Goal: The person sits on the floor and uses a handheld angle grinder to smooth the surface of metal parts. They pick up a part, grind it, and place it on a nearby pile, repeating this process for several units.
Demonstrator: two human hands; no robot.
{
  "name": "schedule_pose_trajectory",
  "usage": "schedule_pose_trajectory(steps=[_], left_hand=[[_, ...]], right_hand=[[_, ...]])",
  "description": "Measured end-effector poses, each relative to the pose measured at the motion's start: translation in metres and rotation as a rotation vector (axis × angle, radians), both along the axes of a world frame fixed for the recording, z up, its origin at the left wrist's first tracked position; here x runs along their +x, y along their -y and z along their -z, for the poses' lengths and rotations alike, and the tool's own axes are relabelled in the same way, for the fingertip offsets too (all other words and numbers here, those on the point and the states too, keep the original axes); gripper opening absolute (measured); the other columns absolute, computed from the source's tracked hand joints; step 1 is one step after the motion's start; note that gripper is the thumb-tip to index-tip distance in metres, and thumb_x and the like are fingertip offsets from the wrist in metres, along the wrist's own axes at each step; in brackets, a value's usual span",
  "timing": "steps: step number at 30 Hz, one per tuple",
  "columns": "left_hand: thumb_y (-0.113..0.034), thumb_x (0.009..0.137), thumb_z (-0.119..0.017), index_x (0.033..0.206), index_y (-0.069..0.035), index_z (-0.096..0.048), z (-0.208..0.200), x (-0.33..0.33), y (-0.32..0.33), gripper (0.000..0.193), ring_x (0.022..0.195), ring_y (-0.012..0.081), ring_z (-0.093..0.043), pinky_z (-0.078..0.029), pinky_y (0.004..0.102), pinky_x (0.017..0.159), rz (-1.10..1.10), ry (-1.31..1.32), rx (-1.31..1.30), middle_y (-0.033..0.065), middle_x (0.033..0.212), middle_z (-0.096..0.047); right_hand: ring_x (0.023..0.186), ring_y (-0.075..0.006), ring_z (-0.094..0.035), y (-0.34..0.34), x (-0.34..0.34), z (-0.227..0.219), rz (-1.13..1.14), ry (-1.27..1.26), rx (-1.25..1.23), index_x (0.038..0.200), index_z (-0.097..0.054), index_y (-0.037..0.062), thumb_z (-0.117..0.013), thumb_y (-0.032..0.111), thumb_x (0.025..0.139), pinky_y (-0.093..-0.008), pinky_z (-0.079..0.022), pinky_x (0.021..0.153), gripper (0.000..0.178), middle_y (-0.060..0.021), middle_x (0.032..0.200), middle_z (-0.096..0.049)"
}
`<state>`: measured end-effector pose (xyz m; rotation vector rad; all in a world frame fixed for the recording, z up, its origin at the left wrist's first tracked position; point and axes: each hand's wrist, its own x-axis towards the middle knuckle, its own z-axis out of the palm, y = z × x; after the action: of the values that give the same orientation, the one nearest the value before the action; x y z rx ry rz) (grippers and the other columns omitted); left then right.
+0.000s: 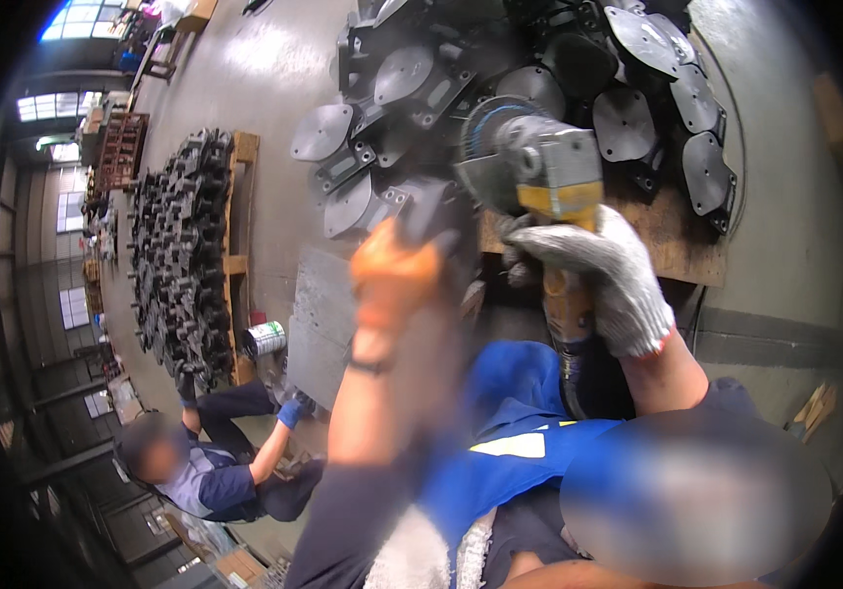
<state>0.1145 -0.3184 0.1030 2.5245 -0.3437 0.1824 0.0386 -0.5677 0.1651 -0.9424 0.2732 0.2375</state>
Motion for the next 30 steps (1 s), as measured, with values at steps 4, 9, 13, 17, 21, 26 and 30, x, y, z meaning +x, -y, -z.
schedule_pose_trajectory(steps=[4,9,13,17,21,26,30], left_hand=[[-0.015,0.083,-0.084,0.101,-0.003,-0.075,-0.063,-0.047,-0.110,0.023,0.076,0.0156,-0.069,-0.057,0.0314,0.073,0.392,0.368,0.529,0.0077,0.089,-0.076],[-0.003,0.084,-0.075,0.107,-0.002,-0.076,-0.064,-0.112,-0.205,0.023,0.084,0.0220,-0.072,-0.058,0.0334,0.077,-0.263,-0.392,-0.262,0.0101,0.094,-0.075],[0.007,0.087,-0.061,0.118,-0.008,-0.073,0.026,-0.157,-0.363,0.037,0.105,0.0268,-0.072,-0.060,0.0379,0.091,0.045,0.016,0.695,0.0145,0.114,-0.074],[-0.010,0.095,-0.058,0.144,-0.009,-0.052,0.130,-0.190,-0.472,0.049,0.126,0.0286,-0.058,-0.045,0.0364,0.108,-0.237,-0.498,1.193,0.0132,0.129,-0.065],[-0.026,0.102,-0.050,0.109,-0.002,-0.068,0.123,-0.171,-0.404,0.031,0.103,0.0421,-0.069,-0.057,0.0471,0.087,-0.719,-0.339,0.438,0.0246,0.109,-0.071],[-0.044,0.098,-0.052,0.105,-0.001,-0.075,0.111,-0.155,-0.382,0.049,0.109,0.0466,-0.067,-0.054,0.0492,0.095,-0.949,-0.243,0.291,0.0277,0.110,-0.071],[-0.043,0.098,-0.052,0.107,-0.005,-0.075,0.085,-0.141,-0.354,0.045,0.110,0.0446,-0.067,-0.053,0.0492,0.096,-0.925,-0.281,0.150,0.0247,0.113,-0.072]], right_hand=[[0.077,-0.0142,-0.068,-0.019,-0.002,0.007,-0.167,0.202,-0.163,0.105,-0.073,-0.0011,-0.073,0.021,0.092,-0.0272,-0.054,0.072,0.025,-0.0066,0.087,-0.072],[0.072,-0.0161,-0.069,-0.061,-0.006,0.013,-0.348,0.050,-0.042,0.101,-0.072,-0.0011,-0.073,0.020,0.092,-0.0288,-0.055,0.071,0.023,-0.0074,0.085,-0.071],[0.072,-0.0166,-0.070,-0.088,-0.020,0.004,-0.472,-0.017,-0.062,0.104,-0.070,-0.0007,-0.073,0.023,0.093,-0.0284,-0.056,0.070,0.026,-0.0079,0.087,-0.071],[0.071,-0.0174,-0.067,-0.117,-0.041,0.002,-0.572,-0.016,-0.008,0.116,-0.064,-0.0009,-0.072,0.027,0.095,-0.0286,-0.055,0.067,0.035,-0.0078,0.090,-0.069],[0.070,-0.0147,-0.067,-0.145,-0.051,0.001,-0.618,-0.096,-0.082,0.103,-0.069,0.0004,-0.070,0.025,0.098,-0.0252,-0.054,0.064,0.025,-0.0067,0.085,-0.069],[0.063,-0.0157,-0.067,-0.200,-0.012,0.002,-0.819,-0.040,-0.118,0.114,-0.064,-0.0011,-0.072,0.023,0.095,-0.0273,-0.055,0.057,0.031,-0.0085,0.085,-0.070],[0.064,-0.0153,-0.067,-0.224,0.000,0.008,-0.787,0.011,-0.128,0.114,-0.066,-0.0021,-0.074,0.023,0.093,-0.0269,-0.055,0.057,0.034,-0.0092,0.084,-0.070]])
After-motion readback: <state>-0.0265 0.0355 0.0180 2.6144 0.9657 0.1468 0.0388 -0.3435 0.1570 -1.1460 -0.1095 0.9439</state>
